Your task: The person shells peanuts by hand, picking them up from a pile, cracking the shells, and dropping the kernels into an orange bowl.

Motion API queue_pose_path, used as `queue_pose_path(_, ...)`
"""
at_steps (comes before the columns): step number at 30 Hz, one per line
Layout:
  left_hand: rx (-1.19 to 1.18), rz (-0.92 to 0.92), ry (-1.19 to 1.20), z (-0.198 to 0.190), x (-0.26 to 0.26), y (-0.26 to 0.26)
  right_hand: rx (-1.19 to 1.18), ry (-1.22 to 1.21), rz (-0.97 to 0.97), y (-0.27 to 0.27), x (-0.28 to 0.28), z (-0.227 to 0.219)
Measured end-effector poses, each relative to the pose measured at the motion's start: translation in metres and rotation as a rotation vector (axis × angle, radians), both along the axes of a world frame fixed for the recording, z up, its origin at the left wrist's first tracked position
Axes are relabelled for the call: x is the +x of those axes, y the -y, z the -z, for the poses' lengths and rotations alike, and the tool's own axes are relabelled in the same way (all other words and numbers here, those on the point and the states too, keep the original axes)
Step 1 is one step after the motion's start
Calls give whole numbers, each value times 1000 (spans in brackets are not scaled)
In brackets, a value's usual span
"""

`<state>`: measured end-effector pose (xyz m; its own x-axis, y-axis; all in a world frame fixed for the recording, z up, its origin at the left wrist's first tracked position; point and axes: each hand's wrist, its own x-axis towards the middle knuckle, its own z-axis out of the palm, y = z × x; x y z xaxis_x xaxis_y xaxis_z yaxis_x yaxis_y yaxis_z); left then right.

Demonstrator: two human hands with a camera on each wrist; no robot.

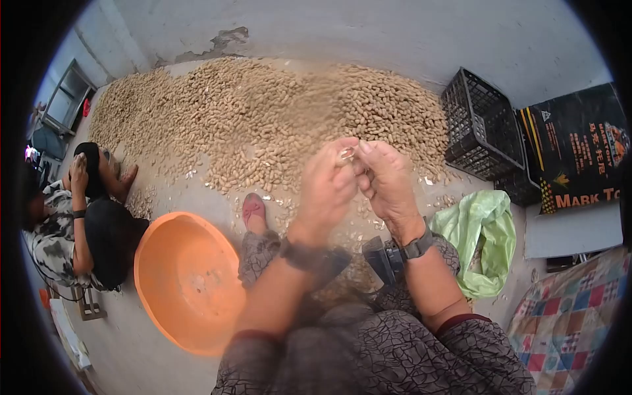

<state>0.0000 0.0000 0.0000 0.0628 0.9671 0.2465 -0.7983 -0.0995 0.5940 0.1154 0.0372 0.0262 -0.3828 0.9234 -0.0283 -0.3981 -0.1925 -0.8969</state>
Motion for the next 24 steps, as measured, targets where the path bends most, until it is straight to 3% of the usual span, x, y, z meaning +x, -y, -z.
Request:
queue_pose_path(2, -267, -244, -191, -17, 8, 2, 36, 95, 35, 1, -5, -2)
queue_pose_path(3, -277, -236, -185, -13, 14, 1, 26, 104, 40, 2, 1, -2)
queue_pose_path(5, -169, -456, -717, -3, 13, -4, 73, 132, 62, 0, 0, 0)
queue_pose_path(8, -283, -480, -524, 1, 15, -7, 162, 265, 168, -8, 3, 6)
queue_pose_path(11, -207, -460, -524, 2, 14, -10, 218, 363, 245, -4, 0, 3)
queue_pose_path(21, -278, -370, -464, -8, 16, -5, 245, 323, 161, 5, -2, -12)
queue_pose_path(24, -275, -348, -318, 2, 17, -5, 280, 349, 154, 9, -3, -13)
